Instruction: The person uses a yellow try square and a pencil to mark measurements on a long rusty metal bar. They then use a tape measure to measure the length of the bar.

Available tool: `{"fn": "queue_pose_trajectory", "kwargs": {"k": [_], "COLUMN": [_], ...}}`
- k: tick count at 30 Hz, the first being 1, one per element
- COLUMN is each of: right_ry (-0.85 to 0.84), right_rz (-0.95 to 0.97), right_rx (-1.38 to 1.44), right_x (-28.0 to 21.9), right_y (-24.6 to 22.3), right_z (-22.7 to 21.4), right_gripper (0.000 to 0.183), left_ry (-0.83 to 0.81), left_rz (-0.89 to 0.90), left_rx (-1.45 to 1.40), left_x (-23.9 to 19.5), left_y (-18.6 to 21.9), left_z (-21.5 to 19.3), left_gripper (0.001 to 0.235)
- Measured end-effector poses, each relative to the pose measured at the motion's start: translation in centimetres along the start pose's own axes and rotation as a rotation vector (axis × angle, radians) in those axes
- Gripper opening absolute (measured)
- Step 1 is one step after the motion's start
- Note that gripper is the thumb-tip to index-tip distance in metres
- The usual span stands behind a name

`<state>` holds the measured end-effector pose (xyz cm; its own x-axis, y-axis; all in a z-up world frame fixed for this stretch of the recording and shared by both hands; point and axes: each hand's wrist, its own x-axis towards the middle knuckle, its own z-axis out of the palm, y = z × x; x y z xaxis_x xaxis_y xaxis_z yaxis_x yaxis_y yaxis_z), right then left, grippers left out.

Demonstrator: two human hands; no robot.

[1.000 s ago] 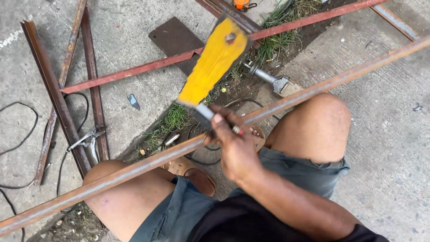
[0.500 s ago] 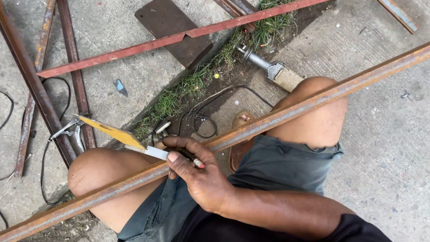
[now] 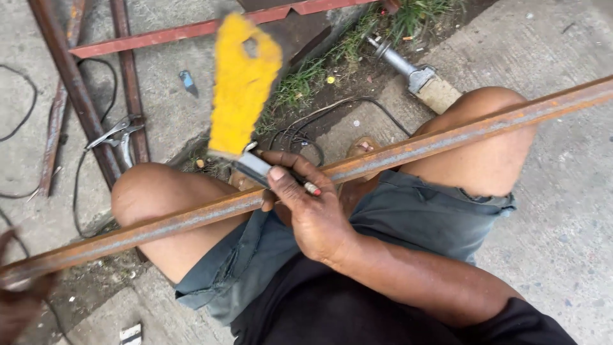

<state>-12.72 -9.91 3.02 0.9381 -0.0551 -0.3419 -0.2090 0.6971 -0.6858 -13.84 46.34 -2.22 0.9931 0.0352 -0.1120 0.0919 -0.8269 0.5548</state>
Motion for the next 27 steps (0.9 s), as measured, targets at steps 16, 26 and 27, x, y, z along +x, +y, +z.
{"fn": "queue_pose_trajectory", "kwargs": {"k": [16,26,27], "right_ry": [0.03,-0.078,-0.056], "right_rz": [0.058,-0.051,-0.07], "right_rx": [0.079,-0.006,-0.066], "right_x": [1.0,3.1,3.2], "right_y": [-1.9,-5.0,-5.3], "right_z": [-1.8,-2.2,-2.8], "right_gripper": [0.034,0.036,0.036], "left_ry": [-0.106,-0.051,-0.071], "left_rz": [0.577,0.794,0.838], "left_rx": [0.569,0.553,0.492], "left_x": [3.6,8.3,8.7], "left_y": [36.7,37.8,37.7], "left_z": [21.1,17.7,17.4], "left_gripper": [0.022,0.019,0.016]}}
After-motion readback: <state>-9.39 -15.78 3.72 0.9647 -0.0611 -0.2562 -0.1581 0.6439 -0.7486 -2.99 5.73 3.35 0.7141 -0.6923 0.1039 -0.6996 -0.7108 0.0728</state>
